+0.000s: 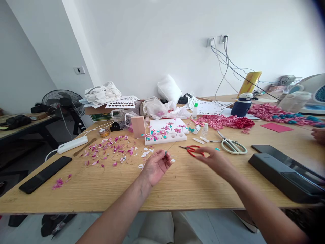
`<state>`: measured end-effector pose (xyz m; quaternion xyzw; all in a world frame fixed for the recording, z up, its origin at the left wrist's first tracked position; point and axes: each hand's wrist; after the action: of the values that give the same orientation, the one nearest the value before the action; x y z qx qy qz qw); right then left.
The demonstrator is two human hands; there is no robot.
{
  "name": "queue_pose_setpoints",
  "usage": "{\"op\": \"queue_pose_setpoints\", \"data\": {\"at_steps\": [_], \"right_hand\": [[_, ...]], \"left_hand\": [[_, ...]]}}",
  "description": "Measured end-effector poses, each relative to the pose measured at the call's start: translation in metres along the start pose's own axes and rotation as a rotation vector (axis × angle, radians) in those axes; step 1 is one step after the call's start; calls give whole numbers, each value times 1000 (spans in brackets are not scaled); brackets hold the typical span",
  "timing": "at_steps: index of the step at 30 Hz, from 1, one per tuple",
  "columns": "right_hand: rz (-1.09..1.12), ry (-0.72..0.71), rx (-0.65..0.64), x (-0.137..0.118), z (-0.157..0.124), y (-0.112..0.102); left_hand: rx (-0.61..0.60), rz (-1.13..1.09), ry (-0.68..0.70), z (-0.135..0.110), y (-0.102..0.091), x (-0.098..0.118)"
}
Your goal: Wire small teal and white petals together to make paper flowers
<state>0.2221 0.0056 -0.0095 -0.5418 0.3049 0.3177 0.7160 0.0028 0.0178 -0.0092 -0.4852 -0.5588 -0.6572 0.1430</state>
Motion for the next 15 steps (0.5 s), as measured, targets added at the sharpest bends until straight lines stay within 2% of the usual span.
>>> {"op": "queue_pose_setpoints", "data": {"at_steps": [2, 5, 10, 15], "right_hand": [[-229, 49, 75, 3, 13, -12], [-415, 84, 2, 8, 33, -10], [-489, 52, -160, 20, 58, 13], [-539, 39, -249, 26, 71, 16]], "left_hand": [[35, -9, 0, 1, -3, 1], [65, -29, 5, 2, -2, 0], [130, -91, 8, 2, 5, 1], [261, -86, -17, 3, 3, 7]]}}
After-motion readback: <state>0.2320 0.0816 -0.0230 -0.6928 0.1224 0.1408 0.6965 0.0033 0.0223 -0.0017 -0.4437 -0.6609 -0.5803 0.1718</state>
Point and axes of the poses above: each hand's wrist, its own z-axis towards the middle knuckle, its own y-axis out of the palm, x = y × z, and after that the axes turned 15 degrees about z, right-handed
